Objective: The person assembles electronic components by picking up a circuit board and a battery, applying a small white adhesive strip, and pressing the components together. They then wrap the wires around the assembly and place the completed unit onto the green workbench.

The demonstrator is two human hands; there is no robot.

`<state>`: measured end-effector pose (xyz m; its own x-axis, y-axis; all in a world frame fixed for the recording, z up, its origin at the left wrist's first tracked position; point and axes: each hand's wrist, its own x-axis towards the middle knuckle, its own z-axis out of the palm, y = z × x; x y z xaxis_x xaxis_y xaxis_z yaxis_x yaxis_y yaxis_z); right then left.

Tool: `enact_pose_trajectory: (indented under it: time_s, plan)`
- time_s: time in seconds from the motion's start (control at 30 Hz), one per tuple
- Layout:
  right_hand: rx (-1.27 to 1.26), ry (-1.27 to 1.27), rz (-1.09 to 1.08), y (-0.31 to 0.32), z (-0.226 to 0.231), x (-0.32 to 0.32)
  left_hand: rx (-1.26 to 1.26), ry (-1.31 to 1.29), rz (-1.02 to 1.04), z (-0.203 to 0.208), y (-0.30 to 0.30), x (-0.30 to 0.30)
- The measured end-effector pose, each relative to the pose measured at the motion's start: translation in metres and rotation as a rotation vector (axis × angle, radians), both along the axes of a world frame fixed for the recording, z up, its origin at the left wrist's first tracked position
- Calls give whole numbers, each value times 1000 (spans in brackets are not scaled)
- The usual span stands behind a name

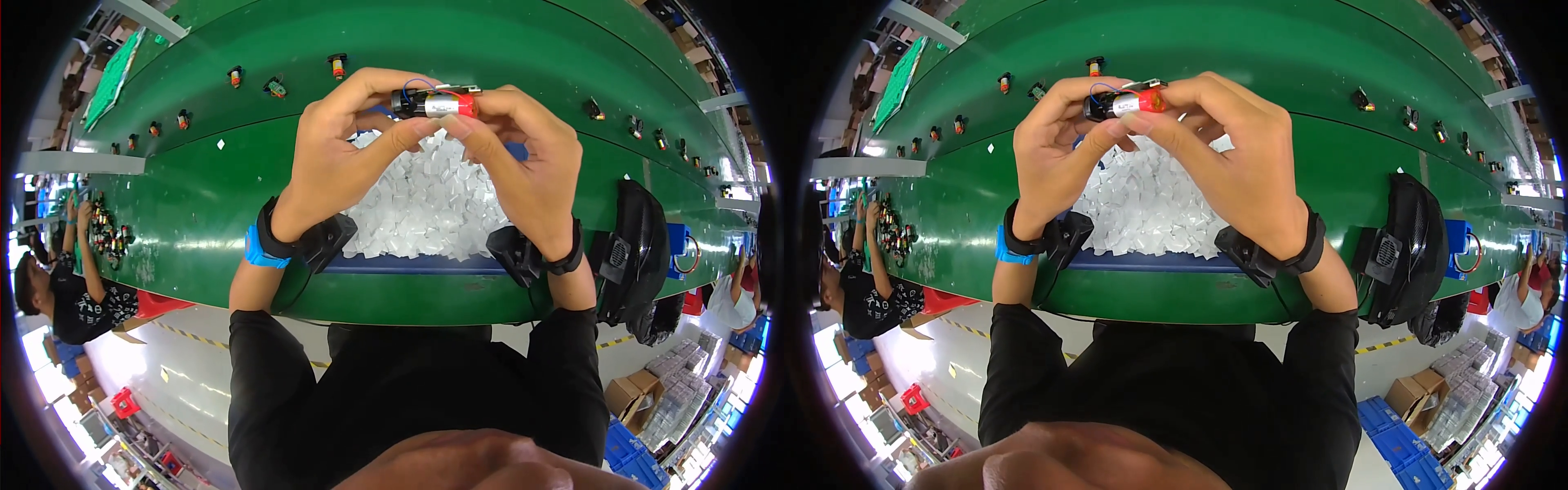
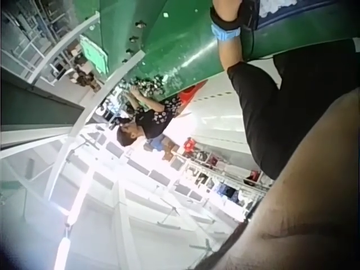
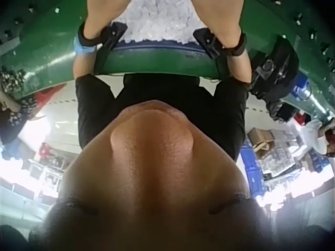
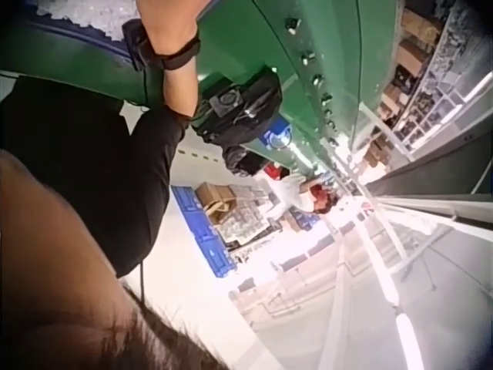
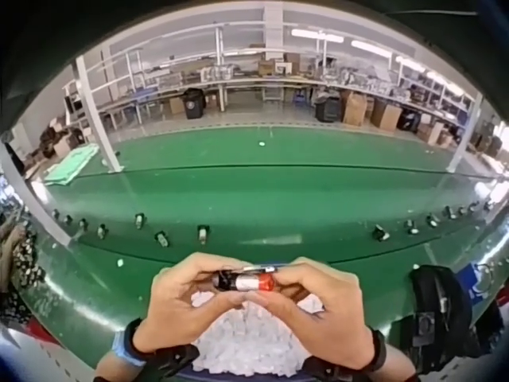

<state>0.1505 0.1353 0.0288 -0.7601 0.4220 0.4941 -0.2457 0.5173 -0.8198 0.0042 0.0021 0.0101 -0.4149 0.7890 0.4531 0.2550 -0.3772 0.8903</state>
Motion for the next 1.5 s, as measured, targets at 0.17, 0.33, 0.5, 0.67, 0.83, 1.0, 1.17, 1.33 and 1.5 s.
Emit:
enact_pose_trajectory:
  time_s: [0.17, 0.33, 0.5, 0.67, 0.83, 1.0, 1.17, 1.33, 1.5]
  plan:
    - [-225, 29, 82, -2, -5, 1, 65, 349, 111, 0, -2, -2]
    - [-297, -32, 111, -2, -1, 4, 112, 533, 127, 3, -7, -2]
    - [6, 18, -57, 2, -3, 0, -66, -173, -124, 12, -6, 3]
    - [222, 155, -92, 2, -6, -5, -278, -608, -240, 21, -4, -2]
    - [324, 200, -65, 3, -10, -8, -317, -510, -241, 23, -4, 6]
    - [317, 180, -71, 3, -13, -8, -198, -405, -168, 14, -3, 13]
    - [222, 116, -28, 6, -14, -10, -230, -397, -166, 15, -7, 11]
    - [598, 152, -122, 13, -14, -12, -330, -432, -211, 18, -6, 3]
    - [425, 50, -150, 7, -9, -7, -417, -420, -205, 9, 6, -19]
